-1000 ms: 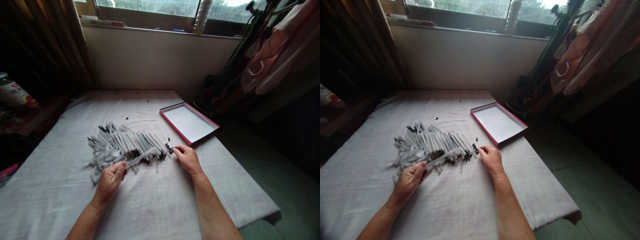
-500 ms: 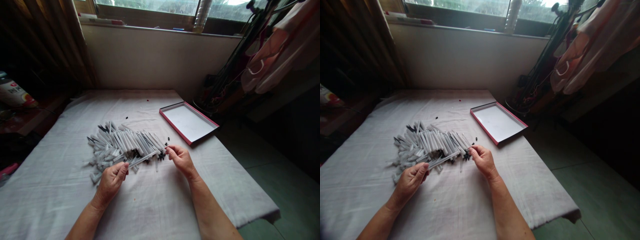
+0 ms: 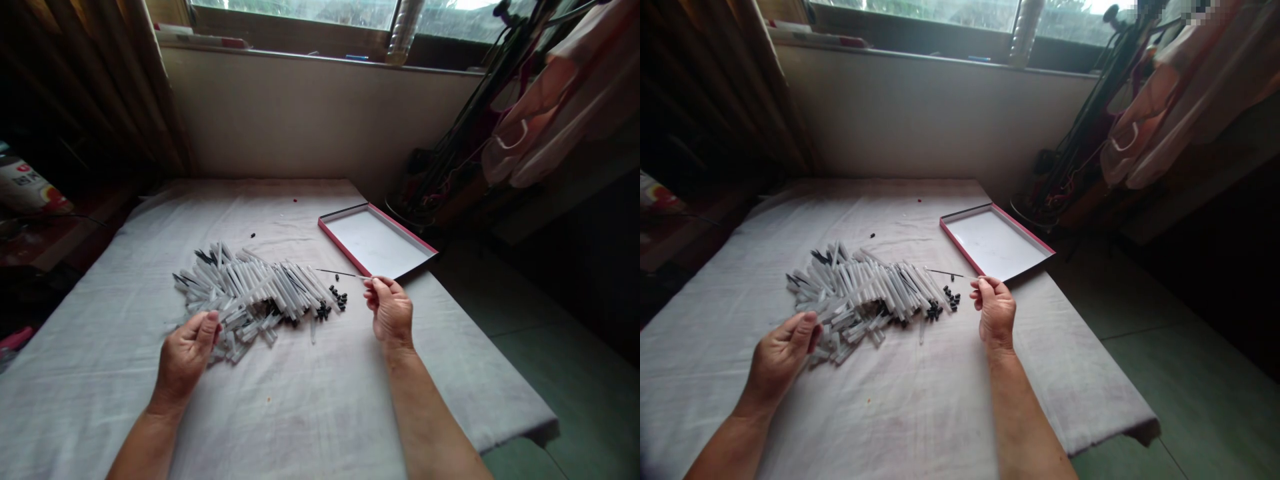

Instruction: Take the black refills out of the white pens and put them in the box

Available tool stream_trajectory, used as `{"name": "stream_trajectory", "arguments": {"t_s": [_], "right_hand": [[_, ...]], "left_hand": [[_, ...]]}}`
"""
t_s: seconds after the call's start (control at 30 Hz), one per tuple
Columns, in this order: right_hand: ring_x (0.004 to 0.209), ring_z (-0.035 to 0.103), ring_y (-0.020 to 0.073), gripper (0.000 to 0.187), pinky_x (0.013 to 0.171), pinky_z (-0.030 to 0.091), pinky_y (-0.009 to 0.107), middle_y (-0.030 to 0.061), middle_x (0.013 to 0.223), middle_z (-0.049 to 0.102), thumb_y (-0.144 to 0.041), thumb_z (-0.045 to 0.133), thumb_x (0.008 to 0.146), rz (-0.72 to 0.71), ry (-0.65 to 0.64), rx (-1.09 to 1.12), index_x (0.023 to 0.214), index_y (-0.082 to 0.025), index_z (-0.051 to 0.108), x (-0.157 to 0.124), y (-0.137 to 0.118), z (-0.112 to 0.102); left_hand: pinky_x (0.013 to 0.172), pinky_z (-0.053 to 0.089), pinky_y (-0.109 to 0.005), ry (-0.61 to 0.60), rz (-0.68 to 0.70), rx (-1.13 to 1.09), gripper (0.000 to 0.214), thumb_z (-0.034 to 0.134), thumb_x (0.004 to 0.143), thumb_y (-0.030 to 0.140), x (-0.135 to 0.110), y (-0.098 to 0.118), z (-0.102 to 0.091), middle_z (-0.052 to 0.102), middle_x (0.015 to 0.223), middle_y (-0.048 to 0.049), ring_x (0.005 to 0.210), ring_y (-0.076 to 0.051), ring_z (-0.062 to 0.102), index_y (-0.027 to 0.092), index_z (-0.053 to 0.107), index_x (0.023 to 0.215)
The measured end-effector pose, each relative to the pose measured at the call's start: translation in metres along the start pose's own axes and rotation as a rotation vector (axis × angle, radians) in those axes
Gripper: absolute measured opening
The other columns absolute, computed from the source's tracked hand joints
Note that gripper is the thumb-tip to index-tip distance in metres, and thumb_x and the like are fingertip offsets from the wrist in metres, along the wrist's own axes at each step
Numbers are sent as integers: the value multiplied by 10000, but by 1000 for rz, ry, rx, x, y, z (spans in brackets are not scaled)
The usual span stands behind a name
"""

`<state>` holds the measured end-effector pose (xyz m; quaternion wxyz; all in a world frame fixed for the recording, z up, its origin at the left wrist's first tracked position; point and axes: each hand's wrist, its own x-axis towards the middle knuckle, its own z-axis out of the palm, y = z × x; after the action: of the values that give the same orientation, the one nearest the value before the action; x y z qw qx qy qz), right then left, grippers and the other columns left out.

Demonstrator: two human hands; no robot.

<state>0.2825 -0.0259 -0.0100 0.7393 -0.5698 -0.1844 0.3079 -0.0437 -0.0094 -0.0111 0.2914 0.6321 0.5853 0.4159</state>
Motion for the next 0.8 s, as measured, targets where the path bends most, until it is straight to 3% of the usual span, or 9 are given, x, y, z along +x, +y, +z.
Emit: {"name": "stream_trajectory", "arguments": {"t_s": [0.1, 0.3, 0.47, 0.53, 0.67, 0.8], "right_hand": [[525, 648, 154, 305, 404, 408, 213, 76, 714, 740, -409, 754, 647, -43, -96, -99, 788, -155, 661, -9, 7, 7], [611, 686, 187, 263, 570, 536, 289, 71, 773, 759, -424, 686, 744, -177, -309, -382, 827, -175, 706, -27, 26, 12], [574, 617, 171, 224, 619, 491, 273, 17, 646, 695, -426, 654, 786, -356, -364, -678, 810, -215, 726, -26, 19, 2], [558, 588, 160, 308, 595, 465, 258, 12, 590, 648, -470, 586, 853, -373, -477, -664, 747, -211, 715, -30, 14, 2], [476, 522, 123, 489, 510, 427, 237, 15, 583, 645, -603, 492, 893, -180, -826, -483, 824, -177, 721, -43, 10, 8], [393, 404, 79, 620, 424, 330, 210, 18, 519, 621, -724, 481, 834, 38, -988, -368, 712, -151, 683, -51, 8, 14]], "left_hand": [[418, 397, -195, 41, -25, -21, 446, 508, 866, 566, 3, -3, -4, 532, 490, 26, 430, -111, 482, 179, 597, 664], [420, 367, -181, -113, 34, 3, 442, 500, 868, 574, -3, 9, 6, 477, 496, 44, 439, -96, 438, 181, 578, 683], [414, 348, -195, -192, 59, -7, 407, 528, 841, 582, -9, 12, 17, 444, 482, 60, 423, -102, 422, 183, 593, 787], [437, 368, -200, -223, 86, 1, 378, 529, 847, 557, -12, 15, 22, 473, 499, 54, 445, -109, 452, 187, 597, 814], [488, 405, -213, -242, 133, 21, 332, 528, 853, 511, -17, 20, 31, 515, 539, 42, 483, -118, 492, 189, 606, 849], [511, 416, -222, -221, 143, 17, 305, 516, 865, 483, -17, 20, 32, 526, 552, 39, 498, -126, 511, 191, 601, 861]]}}
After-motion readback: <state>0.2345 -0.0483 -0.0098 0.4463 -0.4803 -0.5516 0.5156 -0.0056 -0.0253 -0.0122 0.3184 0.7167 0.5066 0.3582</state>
